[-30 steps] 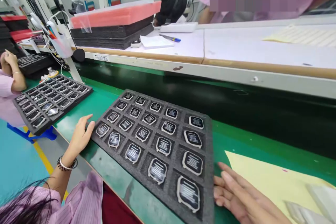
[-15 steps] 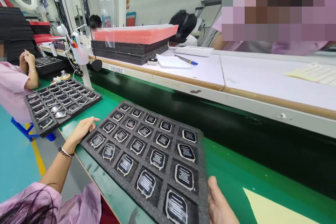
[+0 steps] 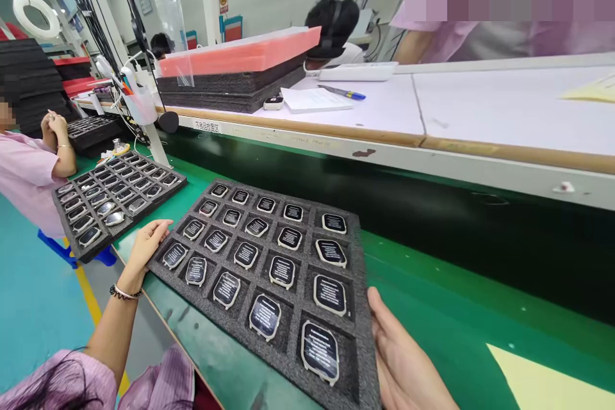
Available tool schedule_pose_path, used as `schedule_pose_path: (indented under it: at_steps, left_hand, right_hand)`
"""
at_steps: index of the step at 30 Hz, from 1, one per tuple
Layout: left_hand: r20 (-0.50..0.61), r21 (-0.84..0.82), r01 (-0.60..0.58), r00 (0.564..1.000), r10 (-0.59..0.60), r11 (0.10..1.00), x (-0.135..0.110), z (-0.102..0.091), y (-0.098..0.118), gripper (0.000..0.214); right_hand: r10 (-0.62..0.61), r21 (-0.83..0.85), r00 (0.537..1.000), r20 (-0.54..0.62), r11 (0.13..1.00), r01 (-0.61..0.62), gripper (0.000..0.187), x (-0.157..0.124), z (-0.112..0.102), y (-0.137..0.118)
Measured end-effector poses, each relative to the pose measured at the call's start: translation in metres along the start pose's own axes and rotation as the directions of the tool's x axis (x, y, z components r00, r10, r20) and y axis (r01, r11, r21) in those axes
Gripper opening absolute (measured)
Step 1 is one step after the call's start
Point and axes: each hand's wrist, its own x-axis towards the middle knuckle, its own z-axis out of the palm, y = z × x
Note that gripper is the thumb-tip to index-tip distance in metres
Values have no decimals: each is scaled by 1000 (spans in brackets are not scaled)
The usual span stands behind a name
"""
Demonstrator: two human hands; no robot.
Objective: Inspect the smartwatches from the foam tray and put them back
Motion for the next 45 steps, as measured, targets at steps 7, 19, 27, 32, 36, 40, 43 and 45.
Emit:
schedule_pose_path:
  at_steps: [7,19,27,32,36,40,43,45]
  left_hand:
    - [-16,-4,12,1000,-13,1000,0,0,2,64]
    - [3,4,11,1000,-11,1000,-1,0,3,62]
    - [-21,13,-2,1000,2,1000,-1,0,3,65]
    - [-21,26,-12,1000,12,1000,2,-2,-2,65]
    - [10,32,-15,1000,14,999,3,-4,-3,67]
    - [105,19,5,994,-7,1000,0,-5,1,71]
    - [206,-31,12,979,-5,999,0,-4,4,77]
    - [278,-77,21,961,2,997,-1,-5,4,83]
  right_hand:
    - [-21,-71,999,-27,997,19,48,2,1,0]
    - [-8,-38,999,-33,999,7,46,-4,9,0]
    - [35,21,999,-25,999,-34,43,-9,12,0]
    - [5,-44,1000,25,999,-3,44,-4,5,0]
    - [-27,-93,996,91,995,35,44,-3,2,-1]
    - [-103,-106,992,74,988,110,40,3,-3,5]
    - [-460,-234,888,12,862,450,31,16,-16,14]
    - [-673,-360,739,3,689,629,36,27,-27,19]
